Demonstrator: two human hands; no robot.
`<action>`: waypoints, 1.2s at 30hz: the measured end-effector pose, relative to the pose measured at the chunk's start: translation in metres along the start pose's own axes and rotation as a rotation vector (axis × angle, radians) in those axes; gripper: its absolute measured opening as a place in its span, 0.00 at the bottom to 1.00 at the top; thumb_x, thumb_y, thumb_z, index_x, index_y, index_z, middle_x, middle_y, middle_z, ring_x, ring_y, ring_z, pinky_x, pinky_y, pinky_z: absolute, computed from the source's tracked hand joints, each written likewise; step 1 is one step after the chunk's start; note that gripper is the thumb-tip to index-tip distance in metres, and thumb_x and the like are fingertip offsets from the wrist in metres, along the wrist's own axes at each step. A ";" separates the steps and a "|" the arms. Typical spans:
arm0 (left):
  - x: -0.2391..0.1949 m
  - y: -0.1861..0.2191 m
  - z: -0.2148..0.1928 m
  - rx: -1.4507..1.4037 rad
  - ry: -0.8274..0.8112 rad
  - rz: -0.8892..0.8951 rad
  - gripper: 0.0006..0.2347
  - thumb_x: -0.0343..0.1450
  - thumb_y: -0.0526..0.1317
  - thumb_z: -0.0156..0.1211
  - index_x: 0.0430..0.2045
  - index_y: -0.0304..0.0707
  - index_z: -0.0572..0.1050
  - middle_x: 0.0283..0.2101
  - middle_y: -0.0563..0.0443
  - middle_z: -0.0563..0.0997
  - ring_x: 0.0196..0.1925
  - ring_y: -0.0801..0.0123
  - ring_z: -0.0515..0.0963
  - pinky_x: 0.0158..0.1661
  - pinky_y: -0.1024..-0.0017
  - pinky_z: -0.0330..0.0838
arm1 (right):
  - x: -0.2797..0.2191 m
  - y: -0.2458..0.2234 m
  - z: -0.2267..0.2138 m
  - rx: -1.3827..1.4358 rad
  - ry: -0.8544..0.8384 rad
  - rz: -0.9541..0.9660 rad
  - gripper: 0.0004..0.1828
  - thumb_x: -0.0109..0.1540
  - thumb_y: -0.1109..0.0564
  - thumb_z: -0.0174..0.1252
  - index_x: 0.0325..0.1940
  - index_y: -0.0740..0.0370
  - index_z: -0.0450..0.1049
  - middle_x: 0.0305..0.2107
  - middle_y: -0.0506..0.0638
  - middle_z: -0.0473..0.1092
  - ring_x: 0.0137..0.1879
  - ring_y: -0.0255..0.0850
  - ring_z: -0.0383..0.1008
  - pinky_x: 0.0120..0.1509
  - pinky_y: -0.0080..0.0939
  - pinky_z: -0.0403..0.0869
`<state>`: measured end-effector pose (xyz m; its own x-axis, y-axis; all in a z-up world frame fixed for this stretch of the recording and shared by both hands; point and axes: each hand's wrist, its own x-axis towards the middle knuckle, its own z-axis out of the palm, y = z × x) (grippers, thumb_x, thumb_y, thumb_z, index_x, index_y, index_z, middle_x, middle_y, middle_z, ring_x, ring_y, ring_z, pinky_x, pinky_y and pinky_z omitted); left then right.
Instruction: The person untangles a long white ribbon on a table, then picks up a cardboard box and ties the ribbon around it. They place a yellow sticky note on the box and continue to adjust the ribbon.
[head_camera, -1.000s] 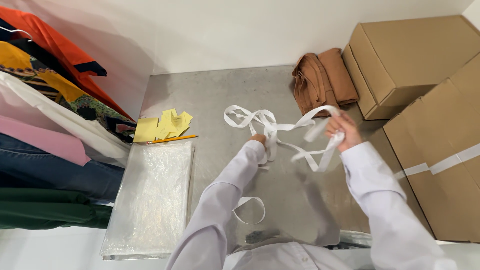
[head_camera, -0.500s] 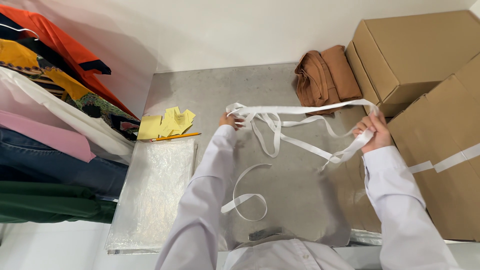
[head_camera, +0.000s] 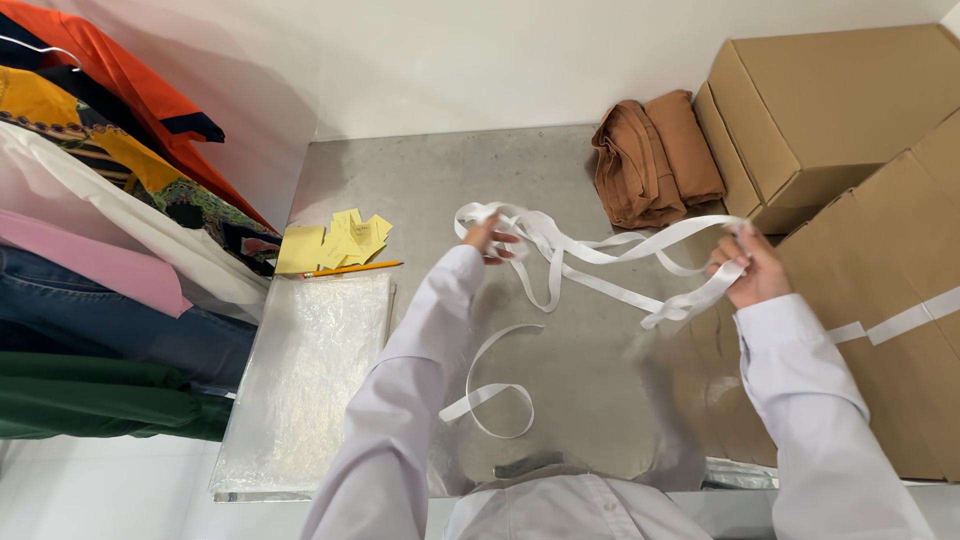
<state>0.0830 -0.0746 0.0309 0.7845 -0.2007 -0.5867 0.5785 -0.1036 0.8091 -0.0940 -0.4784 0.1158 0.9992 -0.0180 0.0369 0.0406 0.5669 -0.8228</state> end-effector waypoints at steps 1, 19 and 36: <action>0.018 -0.013 0.010 0.001 -0.003 -0.001 0.23 0.73 0.62 0.37 0.55 0.51 0.64 0.42 0.53 0.86 0.30 0.58 0.84 0.33 0.69 0.73 | 0.006 0.006 -0.009 -0.001 0.003 -0.001 0.08 0.71 0.49 0.53 0.44 0.53 0.72 0.16 0.35 0.53 0.24 0.29 0.50 0.34 0.30 0.60; -0.004 -0.012 0.153 0.326 -0.692 0.469 0.11 0.69 0.42 0.65 0.36 0.33 0.81 0.28 0.47 0.78 0.20 0.72 0.75 0.21 0.78 0.77 | -0.014 0.021 0.013 -0.759 -0.048 0.099 0.16 0.63 0.56 0.62 0.54 0.65 0.78 0.29 0.56 0.76 0.24 0.29 0.66 0.23 0.25 0.64; 0.078 0.007 -0.099 -0.282 0.440 0.944 0.22 0.80 0.42 0.55 0.71 0.51 0.58 0.74 0.49 0.60 0.72 0.56 0.63 0.69 0.56 0.62 | 0.018 0.110 -0.041 -1.048 0.137 0.284 0.24 0.56 0.51 0.71 0.56 0.55 0.79 0.52 0.58 0.74 0.51 0.51 0.77 0.42 0.44 0.74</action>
<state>0.1701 0.0057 -0.0129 0.9194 0.2919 0.2637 -0.3161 0.1492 0.9369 -0.0712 -0.4496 0.0026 0.9625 -0.1252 -0.2404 -0.2710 -0.4163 -0.8679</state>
